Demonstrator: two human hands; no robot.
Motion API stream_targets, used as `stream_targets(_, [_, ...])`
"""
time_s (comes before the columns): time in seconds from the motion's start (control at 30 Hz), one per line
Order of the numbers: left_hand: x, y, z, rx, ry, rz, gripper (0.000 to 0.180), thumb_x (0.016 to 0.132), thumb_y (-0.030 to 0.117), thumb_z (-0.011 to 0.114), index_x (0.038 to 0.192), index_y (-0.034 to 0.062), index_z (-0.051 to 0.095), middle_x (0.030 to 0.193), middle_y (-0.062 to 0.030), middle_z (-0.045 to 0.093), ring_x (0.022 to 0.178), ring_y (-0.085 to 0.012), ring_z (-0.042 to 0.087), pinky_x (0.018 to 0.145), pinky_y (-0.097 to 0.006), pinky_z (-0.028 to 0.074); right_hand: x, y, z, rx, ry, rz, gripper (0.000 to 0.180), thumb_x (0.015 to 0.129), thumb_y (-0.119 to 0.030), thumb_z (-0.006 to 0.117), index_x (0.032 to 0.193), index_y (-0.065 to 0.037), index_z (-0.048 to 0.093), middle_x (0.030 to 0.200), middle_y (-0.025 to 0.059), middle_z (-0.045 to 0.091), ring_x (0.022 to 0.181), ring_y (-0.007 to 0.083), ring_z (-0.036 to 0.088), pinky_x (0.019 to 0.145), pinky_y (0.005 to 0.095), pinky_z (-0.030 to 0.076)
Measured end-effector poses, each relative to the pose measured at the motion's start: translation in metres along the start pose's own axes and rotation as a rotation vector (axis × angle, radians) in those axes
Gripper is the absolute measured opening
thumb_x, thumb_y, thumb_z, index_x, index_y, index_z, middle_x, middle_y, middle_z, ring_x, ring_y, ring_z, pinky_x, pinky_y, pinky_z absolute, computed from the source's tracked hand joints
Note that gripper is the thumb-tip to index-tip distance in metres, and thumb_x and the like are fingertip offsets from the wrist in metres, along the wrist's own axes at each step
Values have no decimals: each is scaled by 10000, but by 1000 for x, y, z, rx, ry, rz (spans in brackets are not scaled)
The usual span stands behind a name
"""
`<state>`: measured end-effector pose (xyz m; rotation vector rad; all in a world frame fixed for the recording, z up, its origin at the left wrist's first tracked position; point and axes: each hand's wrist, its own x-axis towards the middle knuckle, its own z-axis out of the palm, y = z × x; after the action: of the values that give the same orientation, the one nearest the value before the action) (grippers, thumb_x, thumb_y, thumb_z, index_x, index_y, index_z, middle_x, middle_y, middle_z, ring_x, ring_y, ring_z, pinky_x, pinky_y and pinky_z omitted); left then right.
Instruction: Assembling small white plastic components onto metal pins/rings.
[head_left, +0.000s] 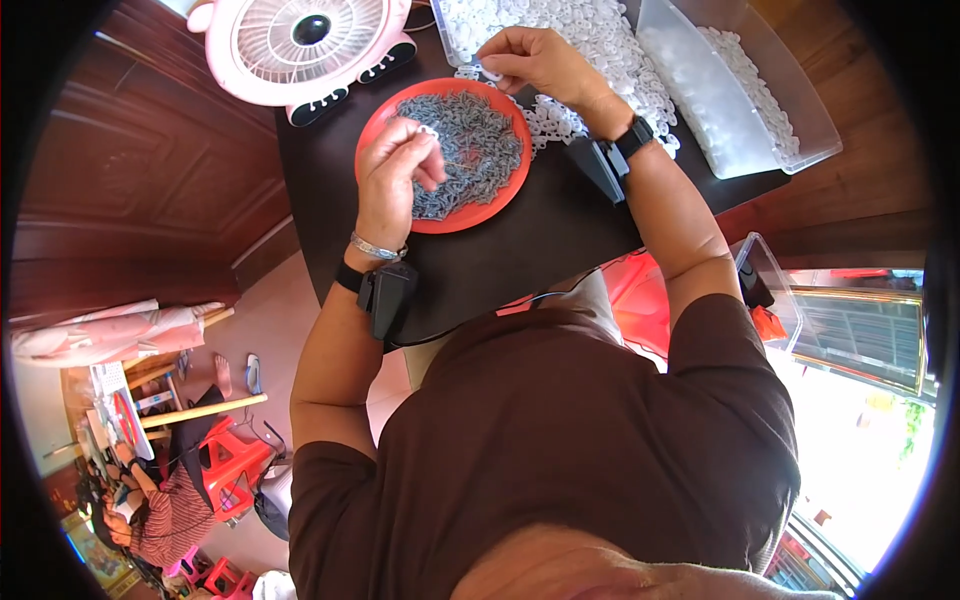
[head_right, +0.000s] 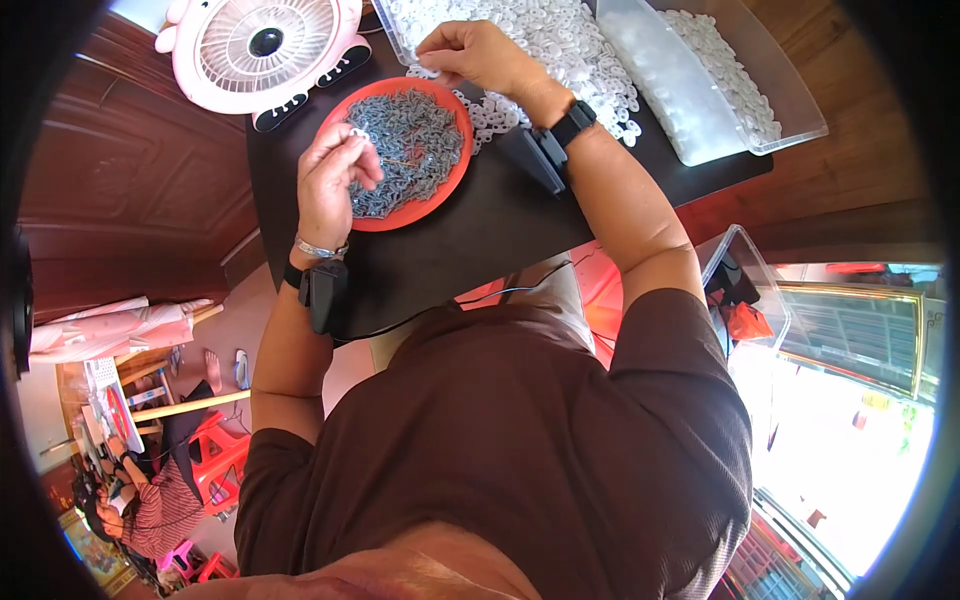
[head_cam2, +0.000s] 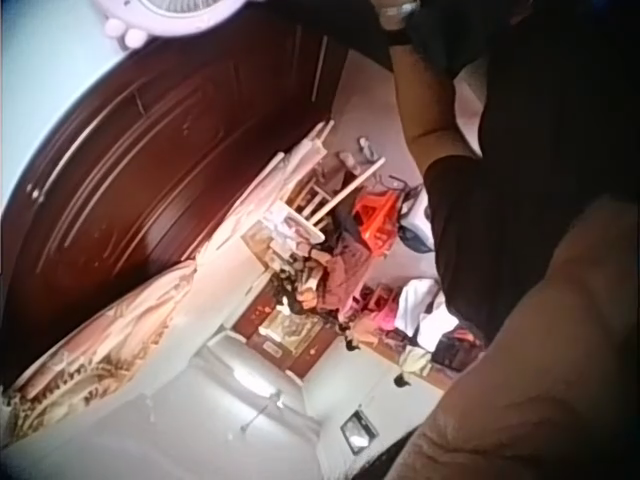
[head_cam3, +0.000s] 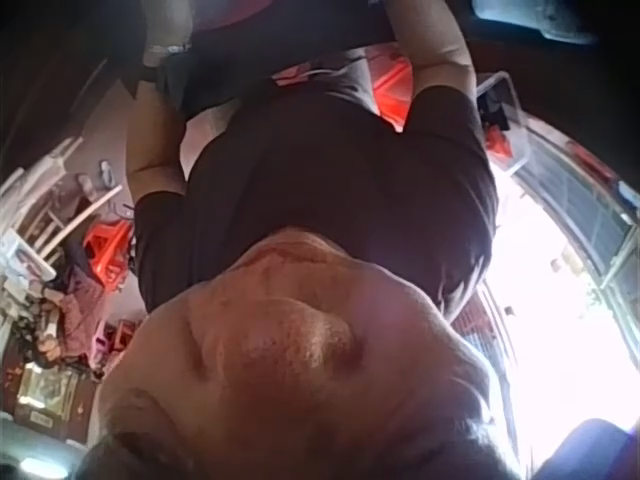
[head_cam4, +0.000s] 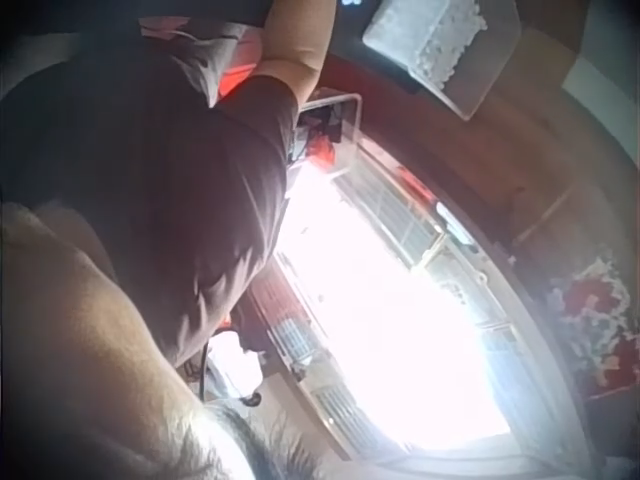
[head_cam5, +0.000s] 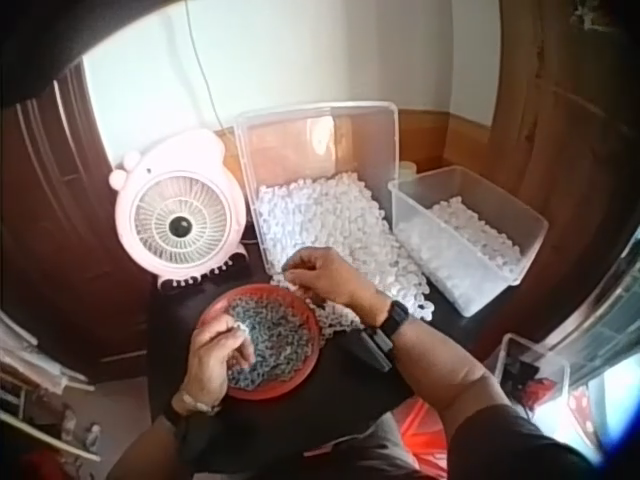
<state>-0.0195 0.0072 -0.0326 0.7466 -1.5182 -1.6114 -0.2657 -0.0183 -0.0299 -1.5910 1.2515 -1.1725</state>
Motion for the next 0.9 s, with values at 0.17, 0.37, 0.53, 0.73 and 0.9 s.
stream_targets(0.17, [-3,3,11,-94,-114,-38,167,901,156,458,849,11,522,879,-145,620,721,-183,608,629,-261,477,-16,-24,41,282,-174,-44,194,887,-96,586,1062,-16,613,842,9,628,730,64,586,683,206,502])
stream_targets(0.37, [-1,-2,8,-221,-100,19,182,900,157,452,888,-1,542,912,-160,627,752,-193,614,683,-276,482,-22,-28,50,177,-215,-153,209,902,-53,544,1094,-40,625,890,4,636,830,48,566,754,202,463])
stream_targets(0.53, [0,-2,8,-291,-97,49,178,894,153,468,886,-4,551,936,-167,632,764,-197,615,688,-284,482,-24,-29,54,66,-166,-204,175,900,-72,546,1040,-33,644,841,7,636,781,54,568,732,210,471])
stream_targets(0.73, [-2,-4,13,-309,-125,-10,172,884,146,467,870,-9,541,908,-156,621,799,-217,623,715,-301,486,-29,-34,65,168,-160,-103,182,925,-69,512,1058,-50,634,837,-17,600,740,38,530,693,190,447])
stream_targets(0.9, [0,-4,8,-373,-95,83,161,877,141,472,847,-5,533,891,-147,614,789,-222,622,713,-298,486,-28,-31,62,112,-155,-169,179,920,-69,525,1066,-35,622,836,-17,603,753,51,543,704,203,454])
